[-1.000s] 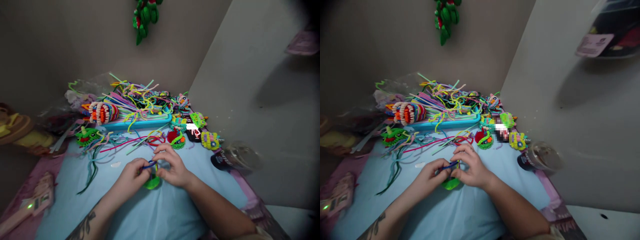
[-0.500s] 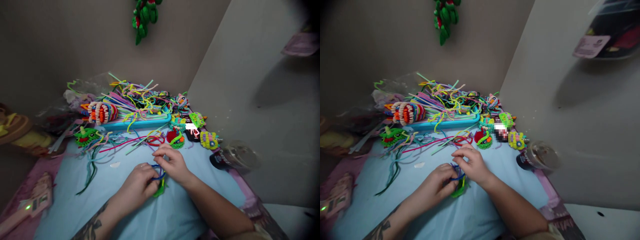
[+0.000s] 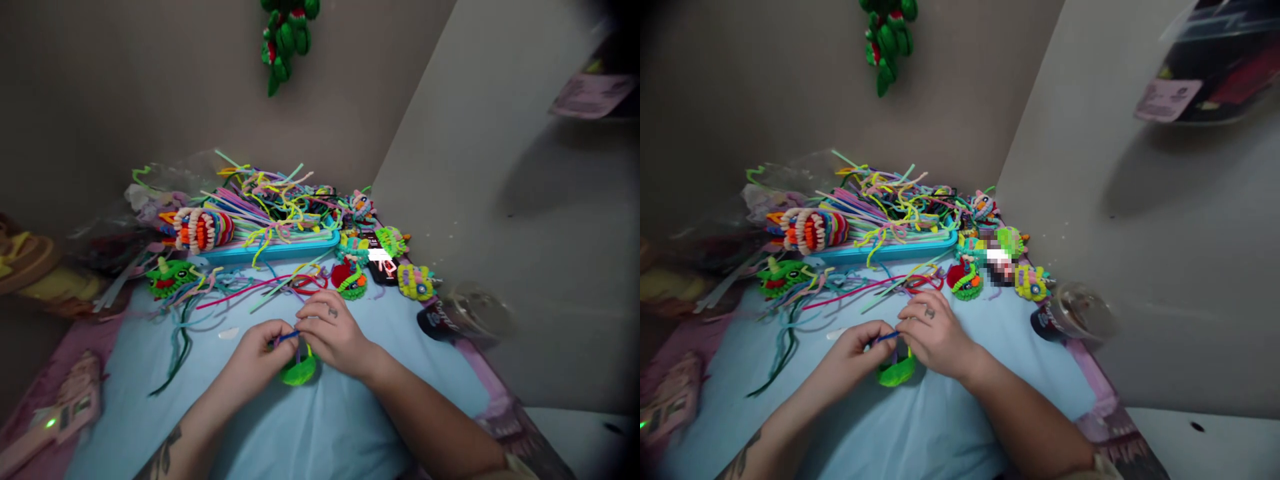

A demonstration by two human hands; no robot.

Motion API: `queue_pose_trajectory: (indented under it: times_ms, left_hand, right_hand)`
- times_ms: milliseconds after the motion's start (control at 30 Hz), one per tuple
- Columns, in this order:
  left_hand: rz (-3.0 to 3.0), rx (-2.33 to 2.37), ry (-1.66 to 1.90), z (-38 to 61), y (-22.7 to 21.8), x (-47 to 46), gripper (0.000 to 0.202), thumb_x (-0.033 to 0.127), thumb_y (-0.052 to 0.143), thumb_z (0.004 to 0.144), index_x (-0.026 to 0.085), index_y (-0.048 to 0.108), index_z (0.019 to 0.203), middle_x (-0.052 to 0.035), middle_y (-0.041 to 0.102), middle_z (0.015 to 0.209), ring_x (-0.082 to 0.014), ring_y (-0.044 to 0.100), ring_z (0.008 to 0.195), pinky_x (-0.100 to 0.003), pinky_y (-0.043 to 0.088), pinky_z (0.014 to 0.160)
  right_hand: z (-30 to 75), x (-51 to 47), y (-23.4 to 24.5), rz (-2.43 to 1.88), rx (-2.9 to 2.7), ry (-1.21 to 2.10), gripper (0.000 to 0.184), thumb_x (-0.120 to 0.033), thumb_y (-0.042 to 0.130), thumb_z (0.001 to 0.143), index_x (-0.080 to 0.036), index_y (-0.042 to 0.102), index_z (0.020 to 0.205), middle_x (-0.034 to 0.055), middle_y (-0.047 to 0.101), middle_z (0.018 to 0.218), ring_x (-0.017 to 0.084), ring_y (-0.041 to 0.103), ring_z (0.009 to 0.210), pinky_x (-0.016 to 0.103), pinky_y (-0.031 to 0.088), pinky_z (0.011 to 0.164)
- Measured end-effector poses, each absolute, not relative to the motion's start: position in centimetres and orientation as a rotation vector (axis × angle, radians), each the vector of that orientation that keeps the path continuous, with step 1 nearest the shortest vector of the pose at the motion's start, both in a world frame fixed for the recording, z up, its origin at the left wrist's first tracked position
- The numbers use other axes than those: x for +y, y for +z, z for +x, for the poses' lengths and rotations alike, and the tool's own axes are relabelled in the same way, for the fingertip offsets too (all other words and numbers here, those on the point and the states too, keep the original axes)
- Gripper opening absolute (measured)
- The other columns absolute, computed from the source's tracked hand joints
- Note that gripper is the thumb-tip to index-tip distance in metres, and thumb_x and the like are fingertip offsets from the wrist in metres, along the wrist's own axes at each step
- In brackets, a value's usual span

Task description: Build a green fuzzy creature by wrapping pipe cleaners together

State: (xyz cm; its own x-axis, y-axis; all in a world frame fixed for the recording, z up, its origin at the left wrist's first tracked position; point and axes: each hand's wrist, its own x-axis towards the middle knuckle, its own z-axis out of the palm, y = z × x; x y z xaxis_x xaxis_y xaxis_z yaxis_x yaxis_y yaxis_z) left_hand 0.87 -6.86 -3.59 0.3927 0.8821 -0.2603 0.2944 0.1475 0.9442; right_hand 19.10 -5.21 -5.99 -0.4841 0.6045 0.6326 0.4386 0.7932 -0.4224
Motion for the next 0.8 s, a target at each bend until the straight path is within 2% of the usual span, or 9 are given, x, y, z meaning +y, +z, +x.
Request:
queue_pose_trajectory:
  times_ms: [133, 267, 400, 600, 800]
  left_hand:
    - [1.657, 1.196, 0.606, 0.6, -3.5, -6.9, 0.02, 0.03, 0.05, 0.08, 0.016, 0.059, 0.068, -0.001, 0.055, 0.068, -0.0151, 0.05, 0.068, -0.024, 0.038, 0.062]
    - [1.774, 1.142, 0.575, 0.1, -3.2, -6.7, 0.018, 0.027, 0.049, 0.083, 0.017, 0.061, 0.072, -0.0025, 0.059, 0.075, -0.0167, 0.054, 0.075, -0.025, 0.04, 0.069]
    - [1.695, 1.069, 0.499, -0.1, -2.8, -6.7, 0.019, 0.03, 0.05, 0.083, 0.017, 0.061, 0.073, -0.002, 0.059, 0.075, -0.0163, 0.054, 0.075, -0.025, 0.041, 0.068]
    - [1.607, 0.999, 0.411, 0.0, -2.7, -6.8, 0.019, 0.03, 0.052, 0.081, 0.016, 0.06, 0.073, -0.0011, 0.056, 0.075, -0.0143, 0.05, 0.071, -0.024, 0.039, 0.065]
    - [1.461, 1.005, 0.419, -0.1, -2.9, -6.7, 0.024, 0.036, 0.052, 0.08, 0.014, 0.057, 0.072, 0.0013, 0.051, 0.066, -0.012, 0.043, 0.063, -0.023, 0.034, 0.058]
  right_hand:
    - [19.1, -5.1, -5.8, -0.885, -2.104, 0.55, 0.011, -0.013, 0.057, 0.083, -0.021, 0.064, 0.081, 0.0068, 0.06, 0.109, 0.022, 0.049, 0.112, 0.044, 0.045, 0.095]
    - [19.6, -4.9, -5.2, -0.897, -2.134, 0.816, 0.014, -0.012, 0.055, 0.086, -0.019, 0.064, 0.08, 0.008, 0.055, 0.115, 0.021, 0.049, 0.116, 0.044, 0.042, 0.1]
    - [20.1, -4.8, -4.5, -0.815, -2.203, 0.896, 0.013, -0.007, 0.059, 0.08, -0.019, 0.064, 0.082, 0.0085, 0.052, 0.123, 0.022, 0.043, 0.126, 0.045, 0.036, 0.105]
    - [20.0, -5.1, -4.5, -0.745, -2.239, 0.942, 0.025, 0.003, 0.057, 0.068, -0.019, 0.061, 0.079, 0.0077, 0.052, 0.126, 0.022, 0.042, 0.127, 0.044, 0.036, 0.105]
    - [19.9, -5.0, -5.0, -0.718, -2.164, 0.979, 0.005, -0.018, 0.068, 0.079, -0.019, 0.063, 0.081, 0.0093, 0.056, 0.12, 0.021, 0.047, 0.122, 0.041, 0.038, 0.103]
